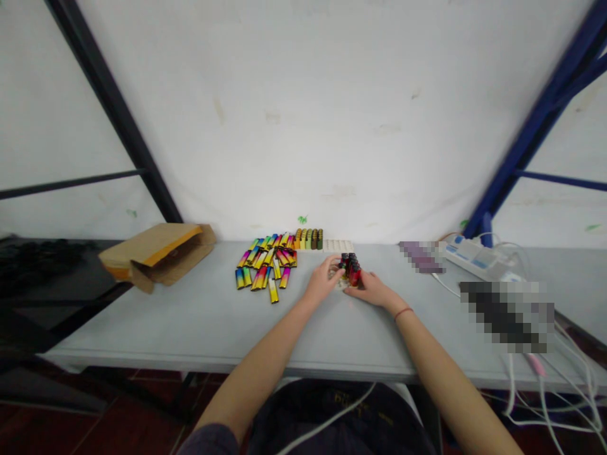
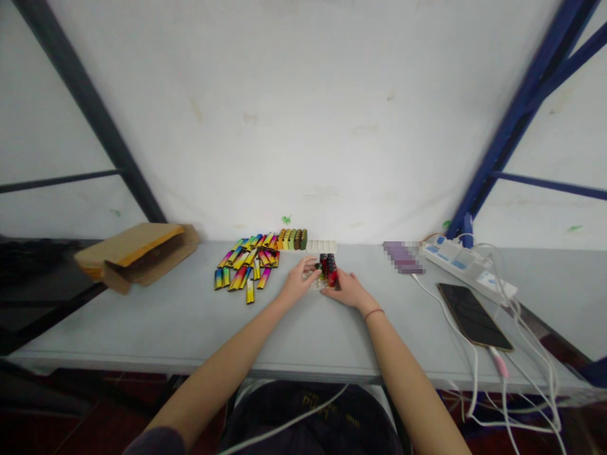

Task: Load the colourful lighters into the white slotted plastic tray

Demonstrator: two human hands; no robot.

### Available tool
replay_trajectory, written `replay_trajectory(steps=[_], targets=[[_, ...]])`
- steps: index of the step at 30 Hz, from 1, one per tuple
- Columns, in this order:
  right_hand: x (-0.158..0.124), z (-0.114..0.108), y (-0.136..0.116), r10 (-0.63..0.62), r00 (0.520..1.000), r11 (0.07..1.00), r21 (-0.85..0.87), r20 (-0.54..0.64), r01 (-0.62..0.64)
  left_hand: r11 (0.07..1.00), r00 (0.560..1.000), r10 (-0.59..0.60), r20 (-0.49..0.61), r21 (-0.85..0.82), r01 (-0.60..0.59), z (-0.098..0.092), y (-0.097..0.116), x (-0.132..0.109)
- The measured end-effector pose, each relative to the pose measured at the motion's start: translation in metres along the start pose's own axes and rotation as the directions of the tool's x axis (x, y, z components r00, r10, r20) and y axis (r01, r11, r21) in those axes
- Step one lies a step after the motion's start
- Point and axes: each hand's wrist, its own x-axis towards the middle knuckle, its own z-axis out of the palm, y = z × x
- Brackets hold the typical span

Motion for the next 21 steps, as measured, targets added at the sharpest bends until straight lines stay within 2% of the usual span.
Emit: replay_trajectory(steps=[2,6,8,10,12,14,16,18,21], targets=[[0.0,0.0,0.0,-0.003,1.0,1.0,0.003,-0.004,0.003,0.997,0.999,0.039,0.013,0.061,-0.04,0.0,0.003,-0.001],[0.0,0.001,0.001,-0.006,1.0,1.0,0.012,0.0,0.006,0.935,0.975,0.205,0.091,0.278,-0.222,0.002,0.009,-0.001],[0.0,0.001,0.001,-0.004,1.0,1.0,0.016,0.002,0.004,0.883,0.974,0.215,0.073,0.412,-0.226,-0.003,0.012,0.0],[0.0,0.001,0.002,0.0,1.0,1.0,0.026,0.0,0.0,0.817,0.989,0.144,-0.019,0.567,-0.108,-0.014,0.014,0.001],[0.0,0.001,0.003,-0.006,1.0,0.999,0.035,0.0,0.006,0.707,0.988,0.017,-0.154,0.701,0.097,-0.031,0.017,0.001],[0.001,0.001,0.004,-0.011,1.0,0.999,0.032,0.006,0.011,0.566,0.958,-0.121,-0.261,0.774,0.283,-0.052,0.018,0.002],[0.001,0.001,0.004,-0.004,1.0,1.0,0.018,0.011,0.004,0.481,0.906,-0.246,-0.345,0.768,0.423,-0.07,0.017,0.002],[0.0,0.0,0.003,0.008,1.0,1.0,0.009,0.01,-0.008,0.472,0.863,-0.318,-0.392,0.724,0.503,-0.082,0.015,0.003],[0.0,-0.001,0.001,0.012,1.0,1.0,0.008,0.01,-0.012,0.527,0.834,-0.331,-0.441,0.647,0.551,-0.088,0.01,0.004]])
